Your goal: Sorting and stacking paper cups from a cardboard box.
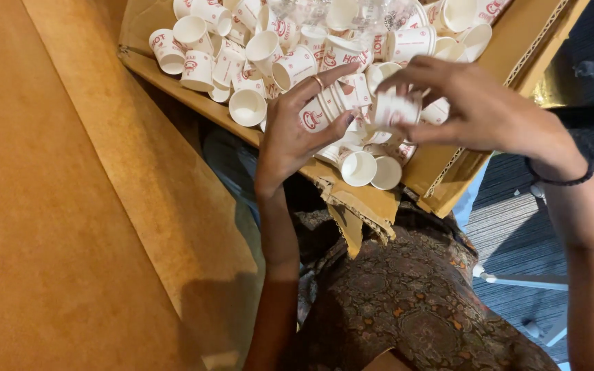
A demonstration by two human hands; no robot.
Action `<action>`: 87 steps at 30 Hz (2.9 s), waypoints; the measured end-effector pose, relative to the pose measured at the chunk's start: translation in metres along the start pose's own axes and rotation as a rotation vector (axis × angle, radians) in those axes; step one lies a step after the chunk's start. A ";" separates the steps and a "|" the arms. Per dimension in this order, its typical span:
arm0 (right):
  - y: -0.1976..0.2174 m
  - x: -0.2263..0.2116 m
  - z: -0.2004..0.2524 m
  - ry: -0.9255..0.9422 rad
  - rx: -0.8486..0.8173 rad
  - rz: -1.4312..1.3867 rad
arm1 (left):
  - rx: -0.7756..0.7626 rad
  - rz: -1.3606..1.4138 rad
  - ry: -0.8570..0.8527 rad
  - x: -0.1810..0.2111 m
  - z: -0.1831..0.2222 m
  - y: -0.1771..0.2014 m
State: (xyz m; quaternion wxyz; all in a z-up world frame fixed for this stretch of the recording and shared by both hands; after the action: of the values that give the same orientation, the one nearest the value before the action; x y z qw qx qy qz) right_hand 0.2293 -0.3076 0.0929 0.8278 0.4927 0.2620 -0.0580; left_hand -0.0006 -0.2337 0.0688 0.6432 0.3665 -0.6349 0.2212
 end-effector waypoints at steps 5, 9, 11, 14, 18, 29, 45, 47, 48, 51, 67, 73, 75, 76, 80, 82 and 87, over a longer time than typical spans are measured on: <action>0.035 -0.011 -0.003 0.189 0.443 -0.166 | -0.054 -0.053 0.082 -0.011 -0.005 -0.005; 0.017 -0.029 -0.022 0.311 0.456 -0.210 | 0.006 -0.079 0.098 -0.016 0.001 -0.005; 0.021 -0.050 -0.025 0.336 0.481 -0.246 | 0.062 -0.029 -0.160 -0.014 0.005 -0.006; 0.025 -0.046 -0.029 0.316 0.559 -0.237 | 0.230 -0.324 -0.458 0.002 0.010 -0.005; 0.035 -0.023 -0.040 0.239 0.545 -0.193 | 0.195 -0.104 -0.048 -0.014 0.008 -0.006; 0.033 -0.006 -0.030 0.300 0.550 -0.234 | 0.326 -0.201 0.006 -0.018 0.008 -0.007; -0.007 -0.041 -0.022 0.230 0.366 0.059 | 0.347 -0.133 -0.001 -0.015 0.010 -0.006; 0.007 -0.025 -0.017 0.196 0.490 0.072 | 0.292 -0.163 0.041 -0.027 0.010 -0.007; 0.012 -0.026 -0.016 0.196 0.489 0.072 | 0.292 -0.162 0.041 -0.023 0.012 -0.006; 0.028 -0.034 -0.011 0.328 0.667 0.047 | 0.258 -0.190 -0.181 0.001 0.017 -0.003; -0.053 -0.054 -0.001 0.160 0.385 0.353 | 0.046 -0.183 -0.170 -0.006 0.021 -0.007; -0.057 -0.075 0.012 0.125 0.400 0.467 | 0.099 -0.284 -0.210 -0.003 0.018 -0.006; -0.060 -0.074 0.012 0.093 0.361 0.433 | 0.117 -0.243 -0.201 -0.007 0.017 -0.007; -0.067 -0.072 0.010 0.125 0.336 0.513 | 0.164 -0.217 -0.175 -0.008 0.017 -0.006; -0.081 -0.068 0.004 0.206 0.222 0.587 | 0.230 -0.203 -0.162 0.005 0.018 -0.005; -0.060 -0.068 0.012 0.216 0.252 0.393 | 0.226 -0.190 -0.150 -0.002 0.016 -0.005; 0.013 -0.066 0.041 0.191 0.560 -0.176 | 0.214 -0.197 -0.252 0.001 0.024 0.000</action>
State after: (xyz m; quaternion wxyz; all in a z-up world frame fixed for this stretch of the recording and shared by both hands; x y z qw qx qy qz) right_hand 0.1930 -0.3461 0.1506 0.6233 0.6804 0.3539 -0.1527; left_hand -0.0158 -0.2520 0.0683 0.5346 0.5180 -0.6441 0.1760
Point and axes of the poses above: each hand's wrist, its own z-axis away from the middle knuckle, its own y-axis out of the back of the hand, x = y × z, the point moved 3 cm from there along -z, towards the middle knuckle, and after that the axes turned 1 degree about y, right-handed, at the moved point
